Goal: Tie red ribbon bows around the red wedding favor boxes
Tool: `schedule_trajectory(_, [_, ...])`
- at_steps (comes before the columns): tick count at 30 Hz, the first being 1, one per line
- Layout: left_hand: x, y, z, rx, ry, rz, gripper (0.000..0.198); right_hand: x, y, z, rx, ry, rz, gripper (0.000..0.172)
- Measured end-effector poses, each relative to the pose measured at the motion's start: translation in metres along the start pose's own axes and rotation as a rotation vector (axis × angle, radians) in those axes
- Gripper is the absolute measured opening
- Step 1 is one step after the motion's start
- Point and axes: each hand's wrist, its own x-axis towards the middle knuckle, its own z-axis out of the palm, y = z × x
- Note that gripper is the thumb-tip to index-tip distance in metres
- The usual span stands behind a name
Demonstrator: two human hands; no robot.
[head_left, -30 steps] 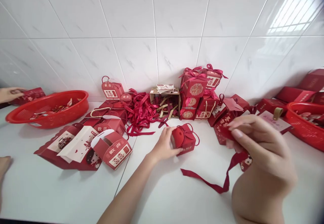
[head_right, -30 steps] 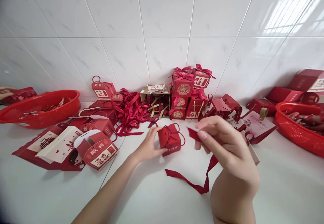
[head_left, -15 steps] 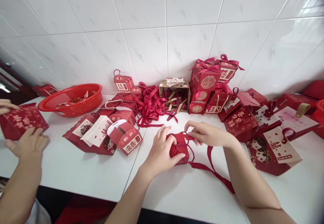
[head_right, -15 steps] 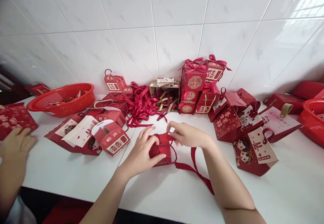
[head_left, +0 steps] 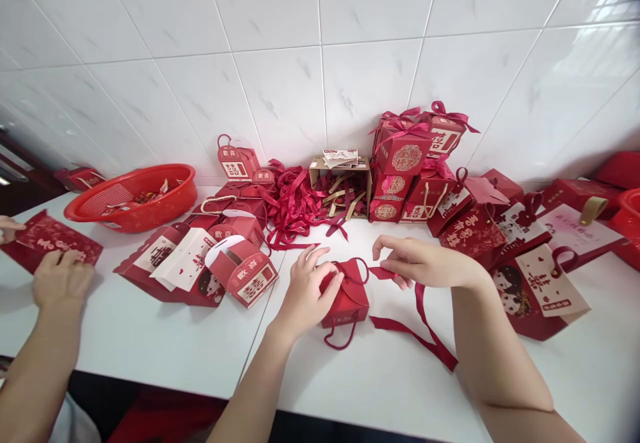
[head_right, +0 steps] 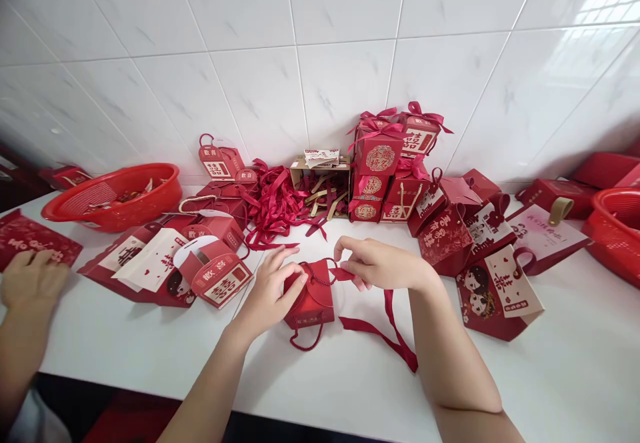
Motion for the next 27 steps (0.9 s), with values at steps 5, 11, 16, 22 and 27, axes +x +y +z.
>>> schedule_trajectory(5, [0.011,-0.013,0.016,-0.036,-0.099,0.006,0.033,0.002,-0.001,0.004,-0.025,-0.020,-0.017,0.009])
schedule_trajectory(11, [0.009,-0.020,0.025,-0.106,0.051,-0.085,0.036,0.014,-0.001,0.012,-0.109,-0.036,0.011,0.014])
schedule_trajectory(16, [0.005,-0.016,0.023,-0.102,0.033,-0.083,0.014,0.028,0.002,0.021,-0.165,-0.006,-0.003,0.015])
schedule_trajectory(22, [0.002,-0.009,0.022,-0.120,-0.008,-0.134,0.021,0.037,0.005,0.029,-0.195,0.010,0.016,0.014])
schedule_trajectory(27, [0.002,-0.007,0.025,-0.184,0.096,-0.065,0.018,0.040,0.003,0.031,-0.174,0.034,0.000,0.008])
